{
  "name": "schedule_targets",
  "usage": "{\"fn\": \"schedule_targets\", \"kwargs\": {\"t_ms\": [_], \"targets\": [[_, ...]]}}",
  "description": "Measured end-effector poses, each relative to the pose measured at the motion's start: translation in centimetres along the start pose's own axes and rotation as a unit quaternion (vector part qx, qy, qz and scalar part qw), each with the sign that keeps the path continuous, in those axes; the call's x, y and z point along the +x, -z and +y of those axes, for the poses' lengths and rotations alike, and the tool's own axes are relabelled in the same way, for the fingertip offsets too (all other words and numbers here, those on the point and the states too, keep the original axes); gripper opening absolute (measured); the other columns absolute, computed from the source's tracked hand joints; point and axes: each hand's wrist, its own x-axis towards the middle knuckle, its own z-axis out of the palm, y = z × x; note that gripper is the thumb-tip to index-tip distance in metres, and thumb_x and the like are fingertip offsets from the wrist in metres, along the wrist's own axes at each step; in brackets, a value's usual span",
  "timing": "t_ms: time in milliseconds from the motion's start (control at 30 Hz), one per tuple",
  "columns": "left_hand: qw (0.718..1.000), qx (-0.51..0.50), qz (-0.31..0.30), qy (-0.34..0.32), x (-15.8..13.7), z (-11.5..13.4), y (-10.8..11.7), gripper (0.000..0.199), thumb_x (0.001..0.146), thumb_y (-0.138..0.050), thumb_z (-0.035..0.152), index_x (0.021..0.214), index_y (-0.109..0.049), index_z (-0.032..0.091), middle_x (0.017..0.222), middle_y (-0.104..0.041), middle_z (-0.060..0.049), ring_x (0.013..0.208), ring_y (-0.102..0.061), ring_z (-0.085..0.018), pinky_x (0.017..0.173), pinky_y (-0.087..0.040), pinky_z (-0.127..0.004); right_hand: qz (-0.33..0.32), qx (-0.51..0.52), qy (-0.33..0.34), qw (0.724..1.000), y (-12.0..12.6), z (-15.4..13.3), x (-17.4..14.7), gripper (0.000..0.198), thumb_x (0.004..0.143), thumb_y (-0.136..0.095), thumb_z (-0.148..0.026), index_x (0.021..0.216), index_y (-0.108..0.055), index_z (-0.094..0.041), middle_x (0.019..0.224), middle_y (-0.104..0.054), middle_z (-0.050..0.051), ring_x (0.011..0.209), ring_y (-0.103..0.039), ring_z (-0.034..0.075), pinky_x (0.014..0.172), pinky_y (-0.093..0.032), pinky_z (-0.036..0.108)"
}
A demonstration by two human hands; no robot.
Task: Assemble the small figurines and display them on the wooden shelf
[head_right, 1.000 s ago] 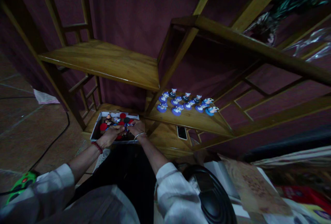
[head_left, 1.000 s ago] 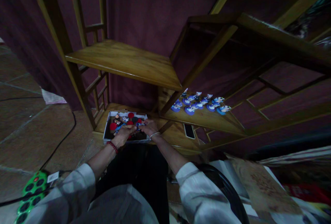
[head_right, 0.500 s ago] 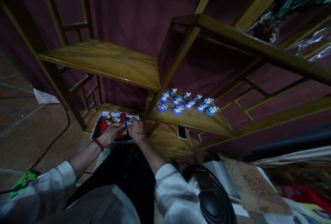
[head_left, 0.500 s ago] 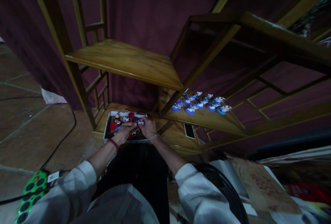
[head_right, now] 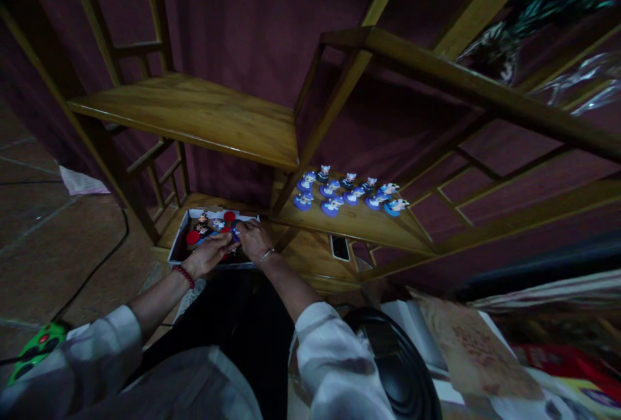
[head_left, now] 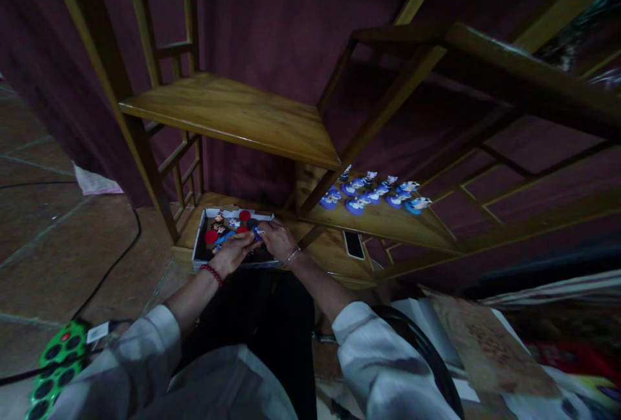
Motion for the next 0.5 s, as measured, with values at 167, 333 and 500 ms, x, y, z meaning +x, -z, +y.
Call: {"fn": "schedule_targets", "kwargs": {"t_ms": [167, 333, 500], "targets": [[0.999, 0.033, 0.014, 0.003, -0.5, 0.6, -0.8, 0.012, 0.053, -0.077, 0.014, 0.058, -0.066, 0.009, 0.065, -0.065, -0.003, 0.068, -0.059, -0.012, 0.084, -0.048, -0.035, 0.004, 0.032, -0.084, 0.996, -0.2, -0.2, 0.3, 0.015, 0.080, -0.049, -0.018, 0.092, -0.057, -0.018, 0.084, -0.064, 0.006, 0.084, -0.057, 0.017, 0.075, -0.041, 0.025], [0.997, 0.076, 0.002, -0.007, -0.9, 0.8, -1.1, 0.019, 0.049, -0.079, 0.021, 0.058, -0.067, 0.010, 0.064, -0.066, -0.004, 0.067, -0.059, -0.012, 0.084, -0.047, -0.033, 0.008, 0.093, -0.203, 0.975, -0.6, -0.4, 0.7, 0.015, 0.075, -0.053, -0.022, 0.088, -0.060, -0.020, 0.081, -0.066, 0.002, 0.075, -0.060, 0.015, 0.069, -0.042, 0.023], [0.997, 0.081, -0.007, 0.000, -0.9, 0.7, -0.7, 0.019, 0.049, -0.079, 0.021, 0.057, -0.066, 0.009, 0.063, -0.065, -0.003, 0.066, -0.058, -0.012, 0.083, -0.048, -0.034, -0.001, 0.123, -0.248, 0.961, -0.3, -0.5, 0.8, 0.016, 0.068, -0.059, -0.021, 0.083, -0.062, -0.021, 0.081, -0.066, 0.002, 0.075, -0.060, 0.016, 0.068, -0.043, 0.024]]}}
